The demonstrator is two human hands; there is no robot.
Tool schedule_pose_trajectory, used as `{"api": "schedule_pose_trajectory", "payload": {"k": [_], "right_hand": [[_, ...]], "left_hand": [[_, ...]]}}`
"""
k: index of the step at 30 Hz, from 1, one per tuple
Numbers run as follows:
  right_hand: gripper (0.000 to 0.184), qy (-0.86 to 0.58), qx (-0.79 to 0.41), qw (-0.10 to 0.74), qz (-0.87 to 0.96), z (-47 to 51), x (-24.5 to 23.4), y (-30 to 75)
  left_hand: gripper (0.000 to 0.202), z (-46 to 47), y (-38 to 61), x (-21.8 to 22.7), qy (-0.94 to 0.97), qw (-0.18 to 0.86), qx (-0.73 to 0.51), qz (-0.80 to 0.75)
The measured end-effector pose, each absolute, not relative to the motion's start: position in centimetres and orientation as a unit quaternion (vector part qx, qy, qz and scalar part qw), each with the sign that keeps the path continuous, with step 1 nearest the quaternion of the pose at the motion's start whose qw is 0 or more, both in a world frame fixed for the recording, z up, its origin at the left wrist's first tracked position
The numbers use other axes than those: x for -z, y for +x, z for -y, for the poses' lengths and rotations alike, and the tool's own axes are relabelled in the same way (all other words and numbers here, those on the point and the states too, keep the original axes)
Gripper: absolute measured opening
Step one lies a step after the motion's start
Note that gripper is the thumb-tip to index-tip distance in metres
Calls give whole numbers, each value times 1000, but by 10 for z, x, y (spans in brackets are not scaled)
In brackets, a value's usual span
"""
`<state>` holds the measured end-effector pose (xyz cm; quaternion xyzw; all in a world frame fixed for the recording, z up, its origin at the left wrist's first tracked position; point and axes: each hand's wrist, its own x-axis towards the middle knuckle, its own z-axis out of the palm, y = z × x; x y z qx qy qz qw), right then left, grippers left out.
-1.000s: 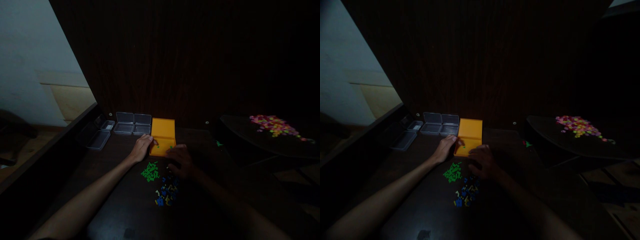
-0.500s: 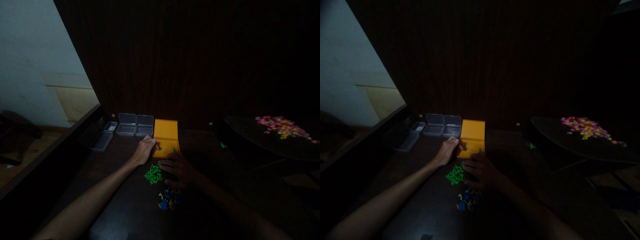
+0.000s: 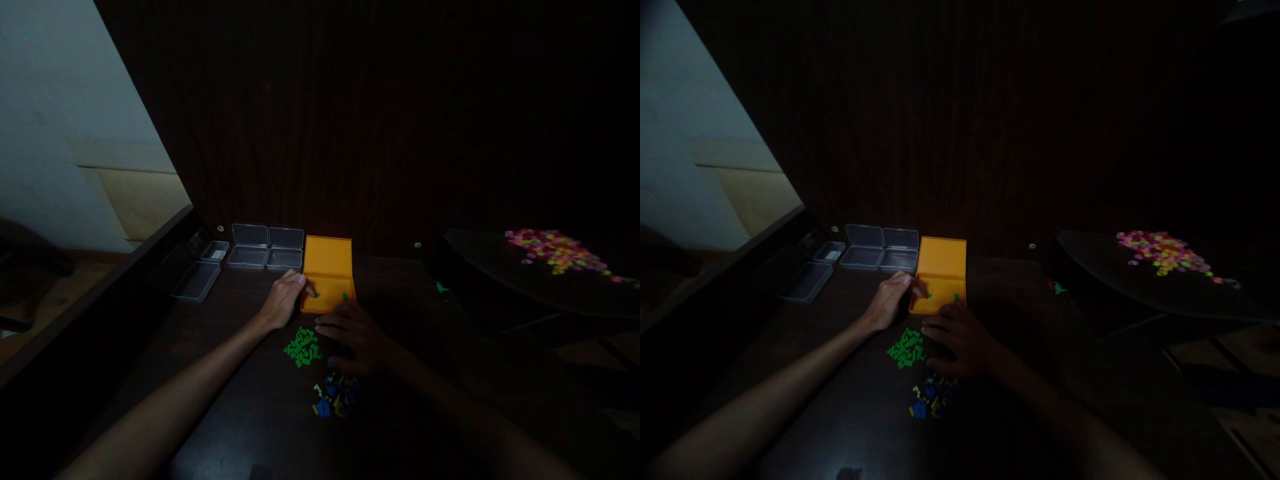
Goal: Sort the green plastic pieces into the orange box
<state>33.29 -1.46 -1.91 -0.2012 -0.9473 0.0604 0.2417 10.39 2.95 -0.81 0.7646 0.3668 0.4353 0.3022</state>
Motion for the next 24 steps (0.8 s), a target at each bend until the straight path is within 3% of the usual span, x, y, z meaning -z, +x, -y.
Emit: {"api": "schedule_pose_trajectory", "payload": {"k": [17, 24], "right_hand": [[29, -227, -53, 265, 936, 15, 22, 331], [30, -234, -56, 255, 937, 17, 18, 331]], "left_hand": [[59, -30, 104, 9, 772, 302, -422, -366], [59, -28, 104, 7, 772, 303, -416, -372]]}}
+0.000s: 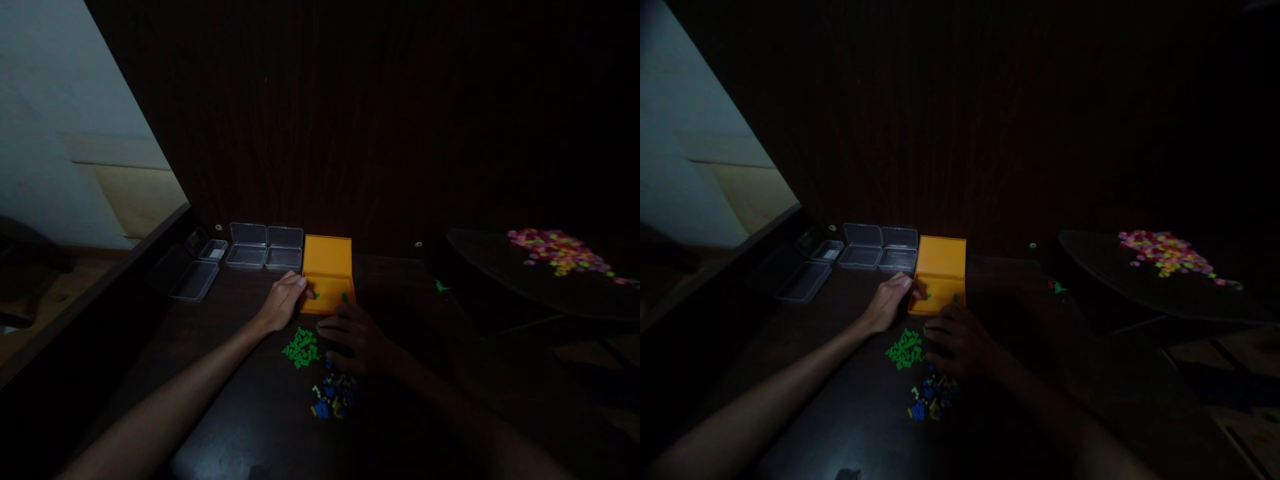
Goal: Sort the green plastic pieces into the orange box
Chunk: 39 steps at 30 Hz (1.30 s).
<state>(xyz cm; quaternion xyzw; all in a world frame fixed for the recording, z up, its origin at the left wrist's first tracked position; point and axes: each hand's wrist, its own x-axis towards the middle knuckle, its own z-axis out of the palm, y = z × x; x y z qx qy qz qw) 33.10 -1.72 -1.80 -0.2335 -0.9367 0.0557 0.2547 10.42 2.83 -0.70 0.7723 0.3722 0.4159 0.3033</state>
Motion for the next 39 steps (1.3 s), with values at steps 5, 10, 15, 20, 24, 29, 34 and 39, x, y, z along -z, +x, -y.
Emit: {"api": "schedule_pose_trajectory", "payload": {"k": [5, 10, 15, 20, 24, 29, 34, 39], "right_hand": [[34, -214, -50, 268, 938, 16, 22, 330], [34, -213, -47, 270, 938, 17, 21, 331], [28, -205, -45, 272, 939, 18, 19, 329], [22, -224, -34, 275, 934, 18, 21, 328], [19, -220, -19, 261, 940, 18, 23, 327], [18, -207, 3, 277, 938, 16, 26, 326], [19, -203, 20, 263, 943, 14, 24, 326], [19, -213, 21, 240, 947, 13, 23, 326]], "left_hand": [[57, -27, 104, 7, 771, 300, -416, -377], [56, -27, 104, 8, 771, 294, -417, -380], [52, -26, 105, 8, 776, 280, -422, -377], [50, -23, 106, 8, 786, 258, -425, -368], [48, -21, 106, 10, 802, 237, -426, -347], [48, -18, 105, 12, 811, 202, -434, -336], [48, -17, 105, 12, 817, 171, -436, -337], [47, -18, 106, 14, 817, 137, -461, -318]]}}
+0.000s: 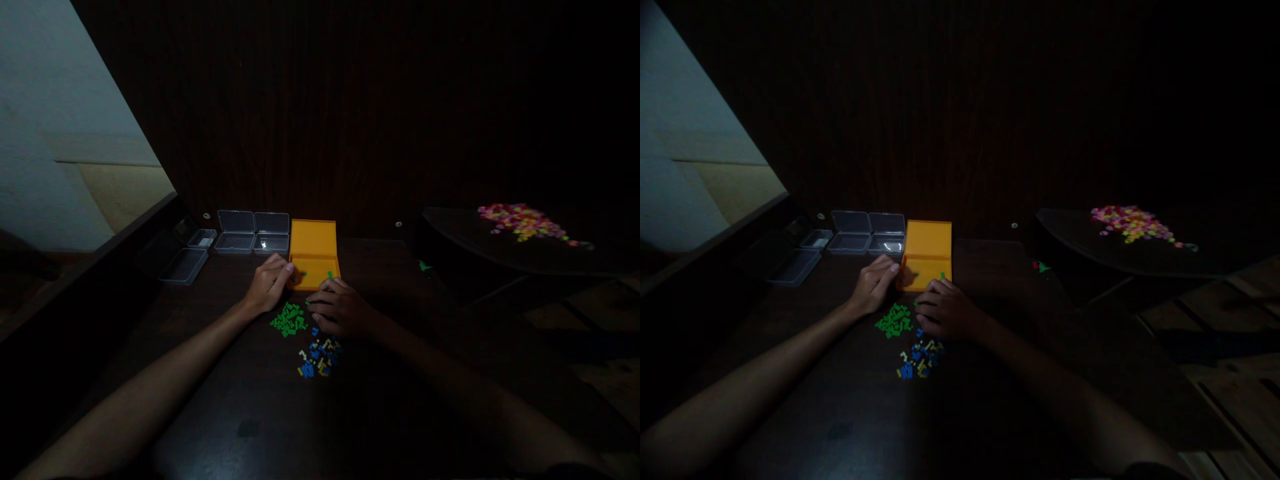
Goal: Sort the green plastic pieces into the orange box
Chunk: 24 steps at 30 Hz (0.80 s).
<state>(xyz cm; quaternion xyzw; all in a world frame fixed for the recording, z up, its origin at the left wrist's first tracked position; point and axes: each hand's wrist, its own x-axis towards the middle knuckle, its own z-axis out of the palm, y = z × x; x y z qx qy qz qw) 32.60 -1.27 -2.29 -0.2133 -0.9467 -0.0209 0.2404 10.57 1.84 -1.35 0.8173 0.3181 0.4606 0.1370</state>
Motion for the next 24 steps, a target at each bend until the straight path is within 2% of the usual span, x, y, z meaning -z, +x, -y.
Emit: {"api": "schedule_pose_trajectory", "payload": {"k": [11, 24], "right_hand": [[21, -194, 18, 311, 930, 13, 23, 325], [18, -200, 70, 315, 925, 15, 26, 325]], "left_hand": [[45, -11, 101, 15, 808, 50, -494, -318], [46, 1, 98, 18, 836, 56, -445, -317]]}}
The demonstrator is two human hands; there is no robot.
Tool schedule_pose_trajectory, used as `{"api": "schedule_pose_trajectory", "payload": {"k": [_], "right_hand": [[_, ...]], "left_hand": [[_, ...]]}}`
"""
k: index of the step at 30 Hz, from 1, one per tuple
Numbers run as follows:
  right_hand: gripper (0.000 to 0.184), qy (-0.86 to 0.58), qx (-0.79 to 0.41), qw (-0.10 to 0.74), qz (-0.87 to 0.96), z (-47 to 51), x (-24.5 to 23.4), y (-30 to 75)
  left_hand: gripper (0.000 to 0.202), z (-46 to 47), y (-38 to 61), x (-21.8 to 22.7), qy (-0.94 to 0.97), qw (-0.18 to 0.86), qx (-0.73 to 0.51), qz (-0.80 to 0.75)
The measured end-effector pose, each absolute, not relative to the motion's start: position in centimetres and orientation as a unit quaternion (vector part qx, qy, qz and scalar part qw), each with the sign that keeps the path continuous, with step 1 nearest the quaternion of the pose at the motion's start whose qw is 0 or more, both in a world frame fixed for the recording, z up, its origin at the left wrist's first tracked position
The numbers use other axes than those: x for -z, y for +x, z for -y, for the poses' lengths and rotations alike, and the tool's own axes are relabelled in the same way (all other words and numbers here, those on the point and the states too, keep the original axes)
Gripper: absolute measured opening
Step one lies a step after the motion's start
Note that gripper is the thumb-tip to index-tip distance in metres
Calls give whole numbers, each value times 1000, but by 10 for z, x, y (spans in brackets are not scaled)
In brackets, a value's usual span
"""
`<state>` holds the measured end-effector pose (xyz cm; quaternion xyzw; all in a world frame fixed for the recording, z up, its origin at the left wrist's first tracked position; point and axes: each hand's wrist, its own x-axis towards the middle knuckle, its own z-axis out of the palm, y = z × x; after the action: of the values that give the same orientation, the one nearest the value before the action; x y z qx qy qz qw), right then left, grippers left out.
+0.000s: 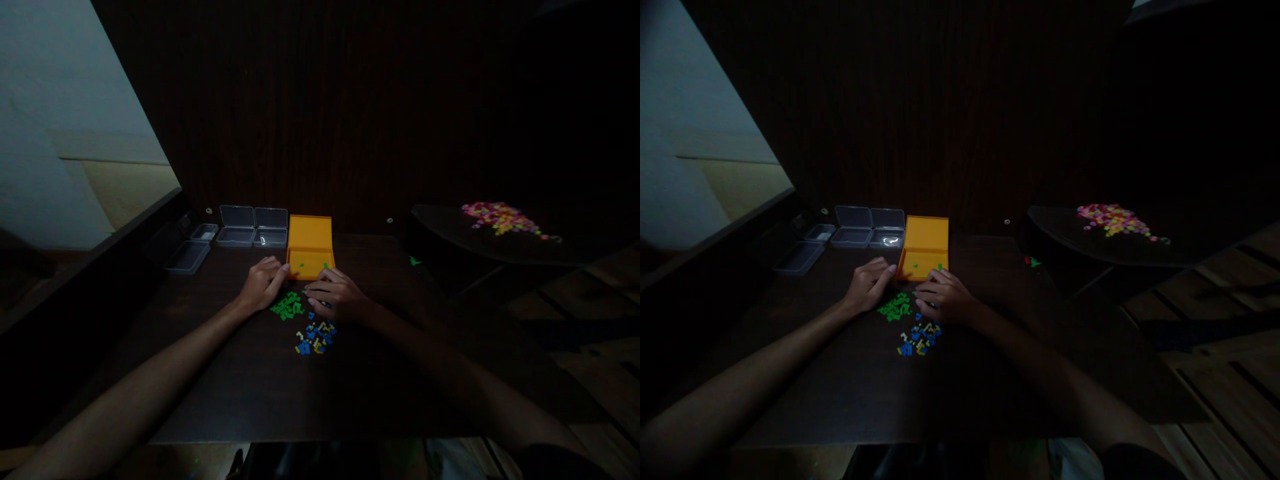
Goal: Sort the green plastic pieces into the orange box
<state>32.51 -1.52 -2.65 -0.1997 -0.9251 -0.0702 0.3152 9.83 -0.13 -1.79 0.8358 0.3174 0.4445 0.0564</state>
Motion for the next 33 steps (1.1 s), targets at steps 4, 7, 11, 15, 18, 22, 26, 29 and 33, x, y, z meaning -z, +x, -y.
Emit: {"api": "schedule_pose_trajectory", "payload": {"k": [4, 7, 11, 15, 18, 22, 26, 29, 33], "right_hand": [[17, -189, 82, 303, 931, 17, 24, 325], [17, -198, 78, 293, 932, 18, 24, 325], [16, -209, 62, 282, 934, 18, 25, 324], [17, -224, 60, 283, 931, 19, 24, 324], [19, -234, 56, 288, 927, 19, 24, 324], [23, -268, 63, 335, 901, 17, 27, 326], [25, -338, 68, 403, 848, 12, 27, 328], [25, -382, 85, 433, 812, 6, 27, 329], [23, -421, 102, 400, 808, -1, 30, 330]], "left_hand": [[47, 6, 97, 17, 846, 40, -430, -312], [46, 11, 93, 17, 858, 36, -407, -312], [47, 14, 89, 18, 865, 60, -376, -327], [49, 14, 87, 16, 873, 103, -340, -334], [51, 14, 87, 13, 877, 117, -332, -327], [53, 13, 85, 13, 857, 141, -359, -342], [55, 11, 82, 14, 834, 182, -376, -359], [56, 10, 81, 14, 832, 188, -375, -363], [55, 11, 83, 14, 852, 155, -348, -359]]}}
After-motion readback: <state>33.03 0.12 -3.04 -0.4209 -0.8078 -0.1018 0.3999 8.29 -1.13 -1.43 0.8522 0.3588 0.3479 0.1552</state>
